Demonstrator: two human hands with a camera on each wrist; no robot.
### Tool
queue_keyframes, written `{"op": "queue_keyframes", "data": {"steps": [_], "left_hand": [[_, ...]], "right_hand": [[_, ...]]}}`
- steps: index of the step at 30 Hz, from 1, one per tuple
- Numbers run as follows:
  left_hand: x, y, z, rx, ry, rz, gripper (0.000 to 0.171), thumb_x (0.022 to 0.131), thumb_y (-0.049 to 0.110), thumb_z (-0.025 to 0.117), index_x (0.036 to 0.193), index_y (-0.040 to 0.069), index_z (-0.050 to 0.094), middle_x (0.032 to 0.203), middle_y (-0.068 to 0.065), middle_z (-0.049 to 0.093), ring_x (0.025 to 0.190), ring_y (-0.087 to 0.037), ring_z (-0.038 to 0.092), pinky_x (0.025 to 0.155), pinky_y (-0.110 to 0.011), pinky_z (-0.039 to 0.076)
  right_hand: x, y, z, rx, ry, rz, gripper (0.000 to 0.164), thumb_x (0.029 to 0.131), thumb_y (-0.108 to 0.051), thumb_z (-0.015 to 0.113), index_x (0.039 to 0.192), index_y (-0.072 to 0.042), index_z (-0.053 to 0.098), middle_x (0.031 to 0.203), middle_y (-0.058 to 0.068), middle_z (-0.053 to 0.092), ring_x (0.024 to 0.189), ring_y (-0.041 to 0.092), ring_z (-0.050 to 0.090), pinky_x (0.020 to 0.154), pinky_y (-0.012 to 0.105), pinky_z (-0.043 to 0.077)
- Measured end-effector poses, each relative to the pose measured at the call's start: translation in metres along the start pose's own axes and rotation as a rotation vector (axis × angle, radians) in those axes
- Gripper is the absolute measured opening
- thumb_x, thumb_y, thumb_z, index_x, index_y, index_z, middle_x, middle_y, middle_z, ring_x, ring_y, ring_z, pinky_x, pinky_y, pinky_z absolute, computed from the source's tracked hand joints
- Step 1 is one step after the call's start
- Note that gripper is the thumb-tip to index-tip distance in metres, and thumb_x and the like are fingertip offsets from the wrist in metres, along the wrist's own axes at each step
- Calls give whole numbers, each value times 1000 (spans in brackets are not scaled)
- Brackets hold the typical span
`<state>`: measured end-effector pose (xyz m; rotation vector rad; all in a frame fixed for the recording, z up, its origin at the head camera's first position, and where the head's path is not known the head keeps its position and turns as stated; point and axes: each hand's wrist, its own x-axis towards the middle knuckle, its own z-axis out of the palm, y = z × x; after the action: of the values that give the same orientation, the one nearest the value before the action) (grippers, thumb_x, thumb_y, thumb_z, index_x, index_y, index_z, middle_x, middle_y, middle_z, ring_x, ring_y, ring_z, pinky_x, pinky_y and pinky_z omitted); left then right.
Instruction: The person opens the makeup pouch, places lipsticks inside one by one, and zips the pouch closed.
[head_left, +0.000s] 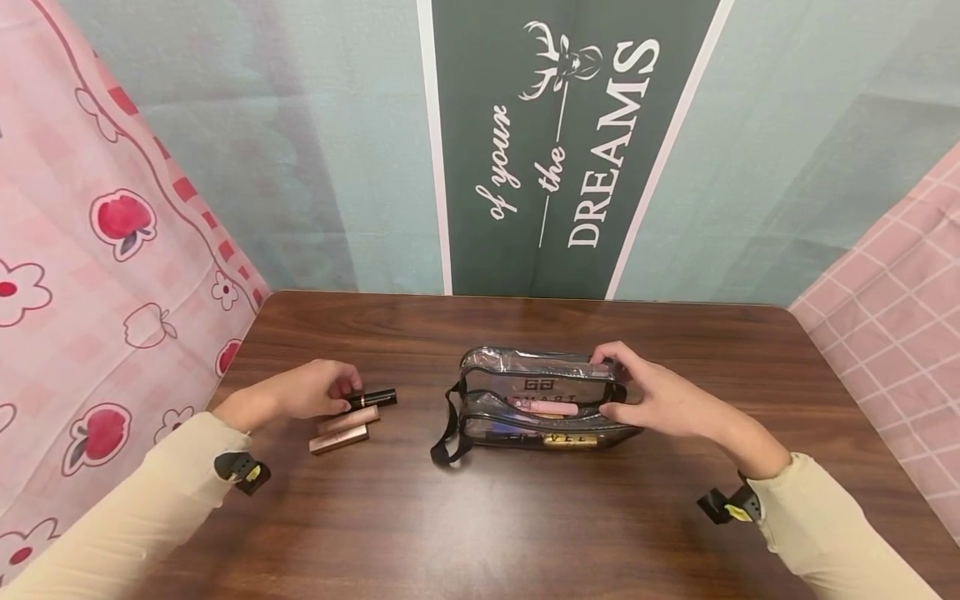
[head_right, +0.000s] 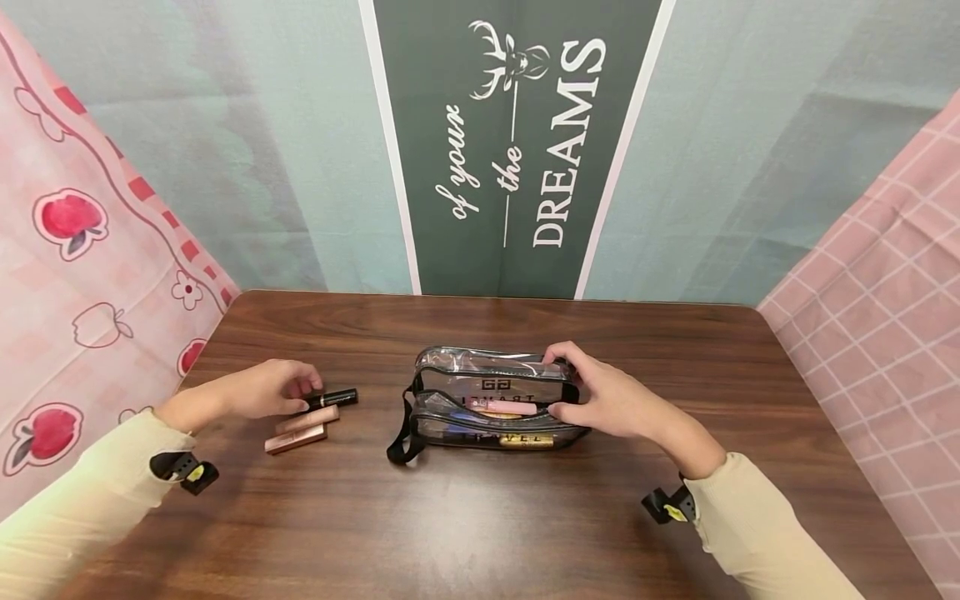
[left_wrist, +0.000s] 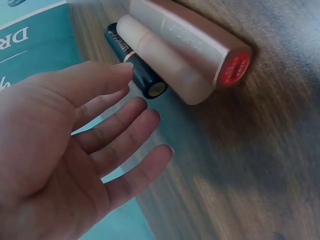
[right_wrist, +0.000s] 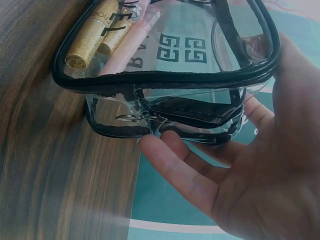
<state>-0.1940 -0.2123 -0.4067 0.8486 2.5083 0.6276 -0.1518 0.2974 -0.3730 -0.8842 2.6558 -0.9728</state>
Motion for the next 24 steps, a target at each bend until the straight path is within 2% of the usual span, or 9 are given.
{"op": "queue_keyframes", "data": {"steps": [11, 24], "left_hand": [[2, -7, 10, 9, 16, -20, 18, 85, 2, 73, 102, 2, 65, 85, 0, 61, 76, -12, 56, 69, -29, 48], [2, -5, 14, -13, 29, -34, 16, 85, 1, 72, 99, 3, 64, 84, 1, 60, 75, -11, 54, 67, -28, 46]], "right_hand": [[-1, 1, 0, 9, 5, 1, 58, 87, -15, 78, 131, -22, 42, 101, 10, 63, 86, 24, 61, 63, 28, 48], [-1, 2, 1, 2, 6, -9, 57, 87, -14, 78, 131, -21, 41, 101, 9, 63, 86, 22, 61, 64, 28, 48]]}}
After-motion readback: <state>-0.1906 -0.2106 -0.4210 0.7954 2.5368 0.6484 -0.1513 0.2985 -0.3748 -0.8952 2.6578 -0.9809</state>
